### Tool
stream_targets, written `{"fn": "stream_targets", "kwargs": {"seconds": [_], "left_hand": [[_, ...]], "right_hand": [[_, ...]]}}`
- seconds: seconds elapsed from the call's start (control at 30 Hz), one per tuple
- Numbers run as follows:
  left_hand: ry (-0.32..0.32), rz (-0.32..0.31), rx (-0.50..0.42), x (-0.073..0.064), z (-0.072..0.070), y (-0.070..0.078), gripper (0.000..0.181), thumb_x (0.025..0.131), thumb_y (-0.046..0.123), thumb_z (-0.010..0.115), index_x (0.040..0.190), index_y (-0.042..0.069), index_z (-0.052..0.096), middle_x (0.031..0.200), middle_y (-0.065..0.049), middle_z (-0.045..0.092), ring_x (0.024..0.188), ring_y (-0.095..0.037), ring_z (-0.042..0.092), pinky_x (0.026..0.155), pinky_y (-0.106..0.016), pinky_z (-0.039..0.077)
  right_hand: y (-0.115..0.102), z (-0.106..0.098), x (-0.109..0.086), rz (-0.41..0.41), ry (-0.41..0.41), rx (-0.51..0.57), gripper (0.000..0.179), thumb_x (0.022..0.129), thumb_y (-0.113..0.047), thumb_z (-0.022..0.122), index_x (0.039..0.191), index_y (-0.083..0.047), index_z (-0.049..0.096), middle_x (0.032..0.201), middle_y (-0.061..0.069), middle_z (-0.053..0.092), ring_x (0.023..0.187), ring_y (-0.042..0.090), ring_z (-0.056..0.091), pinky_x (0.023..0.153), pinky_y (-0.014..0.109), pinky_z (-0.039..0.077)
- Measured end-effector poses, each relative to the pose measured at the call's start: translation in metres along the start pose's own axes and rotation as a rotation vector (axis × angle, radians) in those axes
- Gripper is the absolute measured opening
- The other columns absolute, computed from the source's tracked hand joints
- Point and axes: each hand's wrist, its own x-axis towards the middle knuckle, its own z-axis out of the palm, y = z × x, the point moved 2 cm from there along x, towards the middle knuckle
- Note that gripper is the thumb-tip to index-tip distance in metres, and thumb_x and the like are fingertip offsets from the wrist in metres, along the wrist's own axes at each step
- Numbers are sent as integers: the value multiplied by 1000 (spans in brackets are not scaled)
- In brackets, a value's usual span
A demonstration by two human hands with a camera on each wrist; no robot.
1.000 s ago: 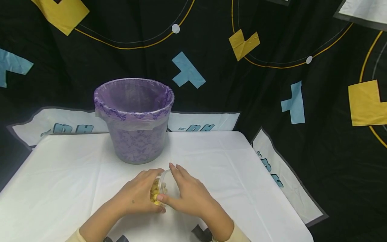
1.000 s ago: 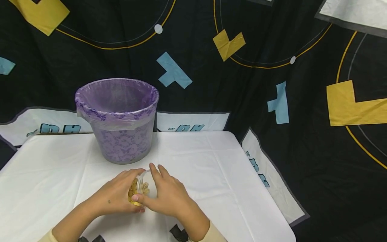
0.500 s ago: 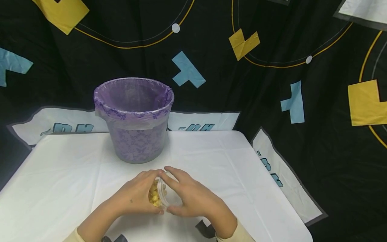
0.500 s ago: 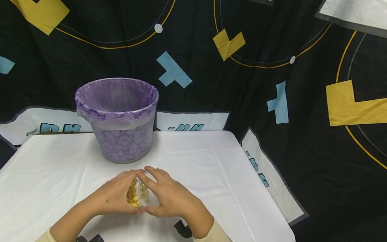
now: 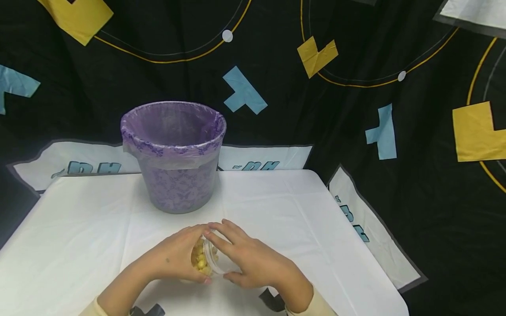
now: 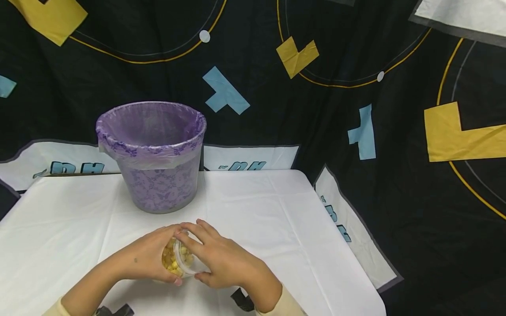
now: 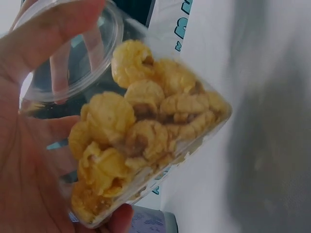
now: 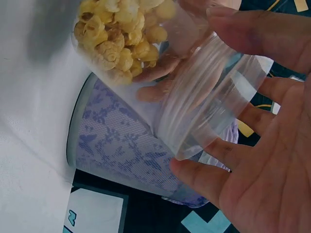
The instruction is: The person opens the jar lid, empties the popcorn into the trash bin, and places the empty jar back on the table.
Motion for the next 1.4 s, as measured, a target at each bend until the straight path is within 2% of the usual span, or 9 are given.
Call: {"fn": "stream_targets", "kwargs": {"seconds": [0.1,0.23,0.43,0.6,0.83,1.0,1.4], "left_hand": [[-5,10,-19,0,-1,0,103,43,68,76,132,40,32,120,21,45,105,-3,46,92,-38,43],[27,8,-15,-1,-2,0,106,42,68,76,133,41,28,123,22,43,107,-4,44,93,-38,42],[59,-68,54,-1,-7,1,111,39,74,72,134,31,34,128,16,43,116,-11,42,97,-45,40],[102,-106,67,2,-9,0,113,36,73,73,134,30,36,129,16,43,119,-11,42,98,-45,40],[134,-113,52,2,-4,-1,113,34,72,75,132,30,38,125,17,46,114,-9,45,95,-42,43],[155,-107,66,2,-3,-1,113,33,76,72,131,30,39,121,17,47,111,-8,45,93,-41,44],[172,-130,92,0,-1,-3,120,33,80,68,135,26,36,132,9,44,120,-15,42,98,-46,39]], "right_hand": [[-1,-2,-1,-13,9,-10,104,74,-27,74,146,-27,-1,152,-7,-3,139,20,-2,97,34,43],[0,-5,-2,-9,30,2,106,72,-27,75,146,-25,-1,152,-6,-3,139,19,-4,97,35,42],[7,-13,-5,18,44,25,106,73,-31,75,146,-23,-1,152,-7,-2,139,16,0,99,37,41],[20,-21,-7,49,89,4,102,75,-33,72,146,-24,-1,153,-3,-2,139,16,5,102,38,38],[39,-25,-13,159,128,26,94,79,-41,65,146,-26,1,153,-5,-3,138,15,7,104,40,35],[49,-24,-17,245,135,10,89,81,-49,60,145,-30,2,153,-7,-3,138,18,10,100,46,38],[71,-16,-24,419,152,-47,86,81,-54,56,145,-31,5,153,-5,0,135,26,20,97,49,39]]}}
